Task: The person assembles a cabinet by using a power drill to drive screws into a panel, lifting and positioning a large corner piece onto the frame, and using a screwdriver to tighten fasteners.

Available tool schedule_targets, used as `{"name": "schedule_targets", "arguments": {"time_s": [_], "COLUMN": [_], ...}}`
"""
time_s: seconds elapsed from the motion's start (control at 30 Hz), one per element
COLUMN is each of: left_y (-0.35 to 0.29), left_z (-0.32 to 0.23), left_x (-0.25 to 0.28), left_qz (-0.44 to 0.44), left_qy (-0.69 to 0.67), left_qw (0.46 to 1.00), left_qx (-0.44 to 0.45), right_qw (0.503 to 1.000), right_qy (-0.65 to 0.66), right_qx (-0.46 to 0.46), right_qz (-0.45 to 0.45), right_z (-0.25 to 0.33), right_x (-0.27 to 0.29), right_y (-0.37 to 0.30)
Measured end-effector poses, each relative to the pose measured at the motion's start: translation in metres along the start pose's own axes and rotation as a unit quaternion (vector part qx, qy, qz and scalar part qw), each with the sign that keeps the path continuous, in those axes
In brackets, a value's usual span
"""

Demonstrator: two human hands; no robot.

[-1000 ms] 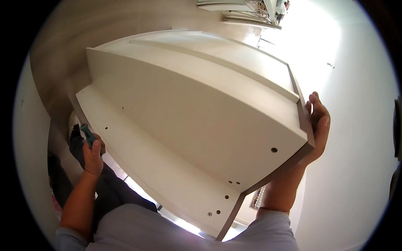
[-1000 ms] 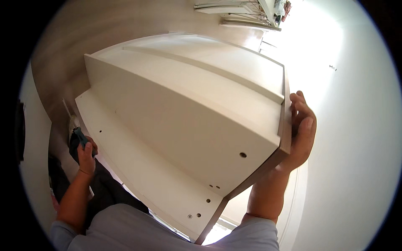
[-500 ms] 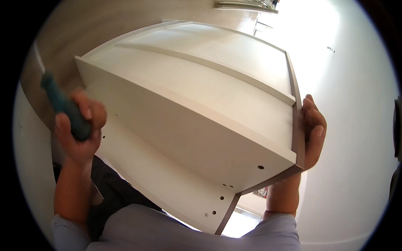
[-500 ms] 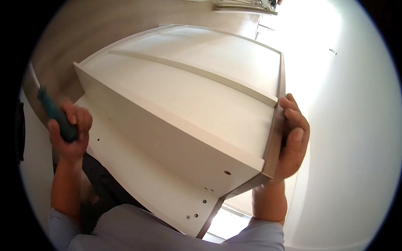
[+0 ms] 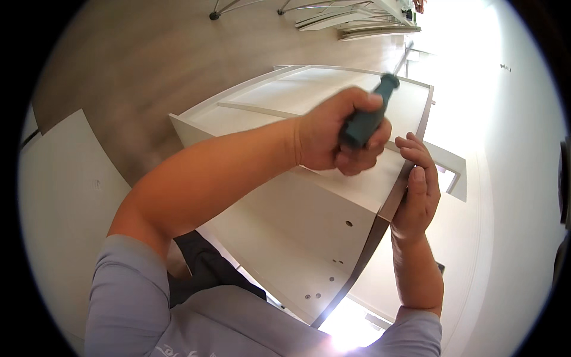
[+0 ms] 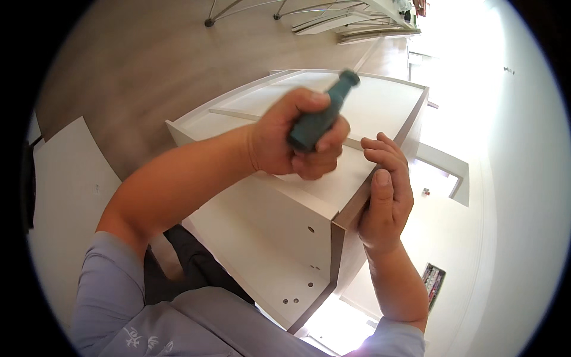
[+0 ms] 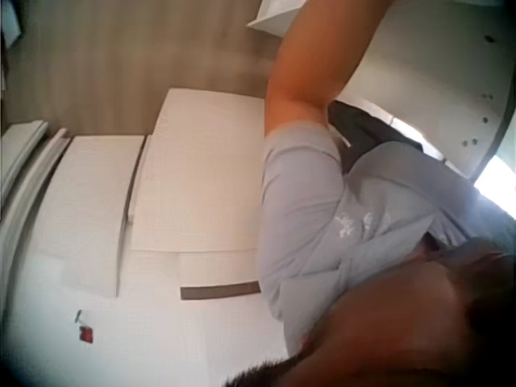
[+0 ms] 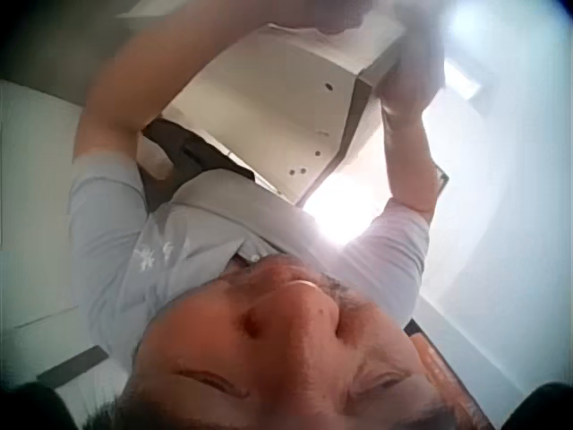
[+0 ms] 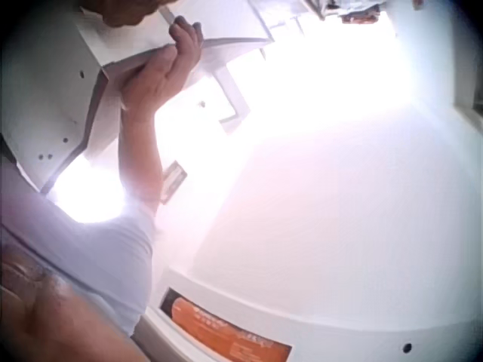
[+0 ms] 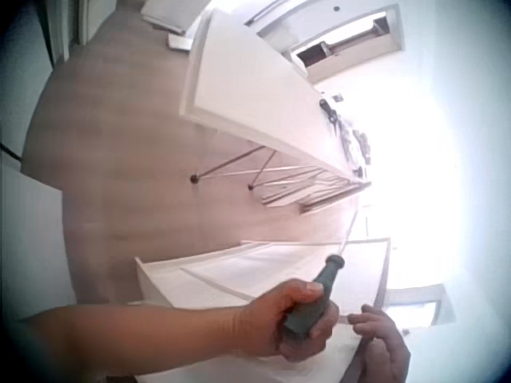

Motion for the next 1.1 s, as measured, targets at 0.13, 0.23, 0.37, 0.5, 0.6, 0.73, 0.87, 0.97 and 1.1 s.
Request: {"name": "schedule_targets", "arguments": {"time_s": [0.13, 0.23, 0.37, 0.5, 0.6, 0.73, 0.87, 0.97, 1.1], "left_y": [0.001, -0.012, -0.047, -0.009, 0.001, -0.028, -0.088, -0.123, -0.157], "left_z": [0.011, -0.014, -0.085, -0.003, 0.012, -0.011, -0.019, 0.004, 0.051], "left_x": [-0.001, 0.001, 0.007, 0.017, 0.008, -0.006, -0.011, -0.038, -0.073], "left_qz": [-0.014, -0.093, -0.204, -0.301, -0.361, -0.395, -0.484, -0.541, -0.548], "left_qy": [-0.009, 0.013, 0.012, 0.004, 0.072, 0.233, 0.323, 0.349, 0.396], "left_qw": [1.0, 0.994, 0.946, 0.938, 0.929, 0.885, 0.802, 0.76, 0.737], "left_qx": [0.021, -0.059, -0.25, -0.171, -0.024, -0.077, -0.137, -0.084, -0.005], "right_qw": [1.0, 1.0, 0.999, 0.998, 0.998, 0.997, 0.995, 0.996, 0.994], "right_qy": [-0.002, -0.007, -0.034, -0.054, -0.065, -0.077, -0.096, -0.088, -0.11], "right_qx": [0.019, 0.019, 0.024, 0.024, 0.018, 0.01, 0.009, 0.011, 0.02], "right_qz": [-0.002, -0.007, 0.0, -0.002, -0.012, -0.01, 0.006, 0.008, -0.015], "right_z": [-0.001, 0.0, -0.001, 0.007, 0.008, 0.004, 0.005, 0.005, 0.006], "right_x": [-0.001, -0.003, -0.003, -0.014, -0.011, -0.009, -0.013, -0.013, -0.014], "right_y": [0.003, 0.002, 0.002, 0.01, 0.009, 0.008, 0.014, 0.015, 0.014]}}
Point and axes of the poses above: each hand's wrist, its own y-axis towards the middle knuckle, its own x-axis out of the back of the hand, z = x × y, the point moved 5 cm from there along y, towards the middle knuckle, and after that the axes turned 15 degrees about y, right-handed, at the moved point
